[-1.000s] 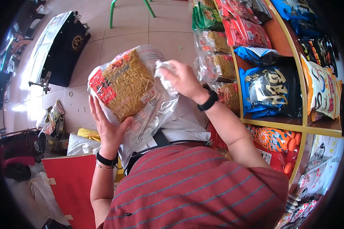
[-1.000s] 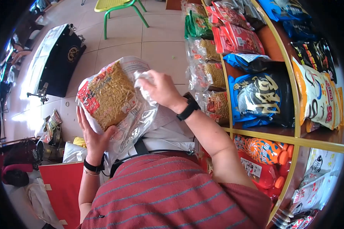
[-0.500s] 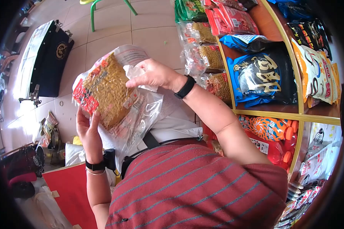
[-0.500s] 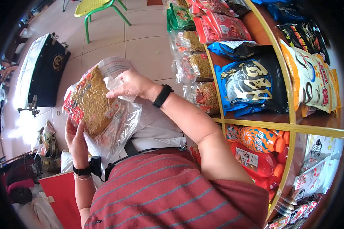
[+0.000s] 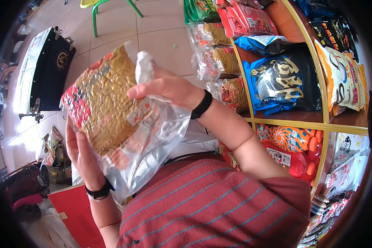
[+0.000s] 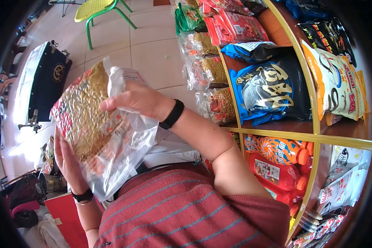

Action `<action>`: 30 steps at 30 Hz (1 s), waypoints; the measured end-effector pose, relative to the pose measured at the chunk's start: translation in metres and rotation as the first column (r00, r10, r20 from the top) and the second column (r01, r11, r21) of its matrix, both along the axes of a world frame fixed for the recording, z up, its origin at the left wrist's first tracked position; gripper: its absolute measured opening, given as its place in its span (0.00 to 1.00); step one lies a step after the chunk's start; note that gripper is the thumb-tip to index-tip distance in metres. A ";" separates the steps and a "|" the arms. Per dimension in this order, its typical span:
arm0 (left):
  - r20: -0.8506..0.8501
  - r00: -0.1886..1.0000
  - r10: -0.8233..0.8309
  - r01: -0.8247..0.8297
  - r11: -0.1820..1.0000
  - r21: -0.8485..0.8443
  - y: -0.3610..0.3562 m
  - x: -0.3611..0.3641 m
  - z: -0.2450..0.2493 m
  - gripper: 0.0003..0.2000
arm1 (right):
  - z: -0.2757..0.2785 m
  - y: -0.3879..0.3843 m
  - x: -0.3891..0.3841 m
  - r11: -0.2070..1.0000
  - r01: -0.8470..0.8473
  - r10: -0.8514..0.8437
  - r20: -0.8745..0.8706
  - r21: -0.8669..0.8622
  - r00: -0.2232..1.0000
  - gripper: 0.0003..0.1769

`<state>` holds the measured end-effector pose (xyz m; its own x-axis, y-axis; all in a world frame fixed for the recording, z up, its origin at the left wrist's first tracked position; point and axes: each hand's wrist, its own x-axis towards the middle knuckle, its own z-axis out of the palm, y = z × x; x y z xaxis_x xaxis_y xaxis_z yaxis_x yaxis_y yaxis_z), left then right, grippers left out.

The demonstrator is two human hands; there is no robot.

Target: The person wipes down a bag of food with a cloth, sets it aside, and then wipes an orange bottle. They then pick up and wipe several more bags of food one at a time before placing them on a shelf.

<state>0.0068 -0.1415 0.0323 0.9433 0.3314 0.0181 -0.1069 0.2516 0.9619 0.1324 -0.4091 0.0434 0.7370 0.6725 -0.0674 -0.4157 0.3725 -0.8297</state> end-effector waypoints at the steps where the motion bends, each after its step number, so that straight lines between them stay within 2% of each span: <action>1: 0.000 1.000 0.000 0.000 1.000 0.001 -0.003 0.004 0.000 0.26 | -0.001 -0.006 0.001 0.998 0.067 -0.067 0.024 -0.007 0.997 0.22; 2: -0.031 1.000 0.004 -0.003 0.999 0.040 -0.006 0.011 -0.001 0.27 | -0.002 -0.012 0.003 0.991 0.135 -0.134 0.048 -0.012 0.990 0.21; 3: -0.062 0.998 0.008 -0.003 0.997 0.078 -0.008 0.017 -0.003 0.28 | -0.005 -0.021 0.004 0.971 0.204 -0.199 0.049 -0.123 0.979 0.23; 4: -0.005 0.998 -0.070 0.070 0.997 0.014 -0.004 0.026 -0.024 0.28 | -0.018 -0.031 0.002 0.971 0.206 -0.201 0.049 -0.123 0.978 0.23; 5: -0.003 0.997 -0.071 0.071 0.997 0.014 0.001 0.025 -0.034 0.28 | -0.039 -0.043 0.000 0.947 0.320 -0.319 0.104 0.004 0.942 0.24; 6: -0.026 0.980 -0.196 0.183 0.851 0.492 -0.005 0.025 -0.034 0.30 | -0.054 -0.055 -0.001 0.899 0.418 -0.435 0.145 0.135 0.889 0.25; 7: -0.110 0.951 -0.290 0.244 0.482 0.842 -0.010 0.024 -0.033 0.31 | -0.059 -0.065 0.001 0.899 0.418 -0.435 0.145 0.133 0.889 0.25; 8: -0.156 0.943 -0.293 0.279 0.446 0.851 -0.016 0.020 -0.034 0.33 | -0.062 -0.077 0.006 0.849 0.516 -0.521 0.015 0.115 0.853 0.24; 9: -0.184 0.941 -0.285 0.281 0.353 0.892 -0.021 0.018 -0.032 0.34 | -0.068 -0.091 0.012 0.791 0.607 -0.597 -0.114 0.083 0.794 0.24; 10: -0.210 0.939 -0.272 0.281 0.257 0.925 -0.022 0.018 -0.029 0.36 | -0.087 -0.120 0.029 0.819 0.547 -0.491 -0.281 0.174 0.825 0.23; 11: -0.211 0.939 -0.270 0.282 0.260 0.924 -0.022 0.018 -0.027 0.36 | -0.125 -0.150 0.044 0.826 0.494 -0.356 -0.427 0.272 0.831 0.23; 12: -0.249 0.923 -0.295 0.307 0.170 0.936 -0.022 0.019 -0.025 0.37 | -0.213 -0.174 0.044 0.617 0.787 -0.749 0.298 -0.012 0.591 0.23; 13: -0.285 0.906 -0.312 0.324 0.080 0.943 -0.022 0.021 -0.024 0.39 | -0.196 -0.191 0.055 0.720 0.693 -0.647 -0.331 0.032 0.687 0.25; 17: -0.331 0.889 -0.315 0.369 0.068 0.927 -0.020 0.022 -0.025 0.41 | -0.268 -0.253 0.048 0.549 0.832 -0.790 -0.381 -0.088 0.481 0.28; 20: -0.366 0.880 -0.303 0.397 0.047 0.917 -0.024 0.025 -0.024 0.42 | -0.281 -0.281 0.048 0.425 0.892 -0.848 -0.413 -0.154 0.332 0.28; 24: -0.386 0.876 -0.290 0.409 0.021 0.912 -0.027 0.028 -0.022 0.42 | -0.324 -0.334 0.075 0.275 0.944 -0.920 -0.335 -0.181 0.204 0.29; 26: -0.398 0.873 -0.281 0.419 0.015 0.908 -0.029 0.029 -0.021 0.42 | -0.356 -0.363 0.089 0.192 0.931 -0.956 -0.274 -0.310 0.106 0.29; 27: -0.404 0.874 -0.269 0.423 0.017 0.906 -0.030 0.029 -0.020 0.42 | -0.352 -0.363 0.089 0.261 0.919 -0.939 -0.299 -0.297 0.170 0.29; 28: -0.410 0.874 -0.260 0.430 0.019 0.903 -0.031 0.029 -0.019 0.42 | -0.351 -0.358 0.088 0.262 0.918 -0.938 -0.302 -0.299 0.169 0.29; 30: -0.417 0.875 -0.245 0.436 0.026 0.899 -0.033 0.028 -0.018 0.42 | -0.345 -0.343 0.086 0.085 0.843 -0.986 -0.168 -0.531 -0.007 0.30</action>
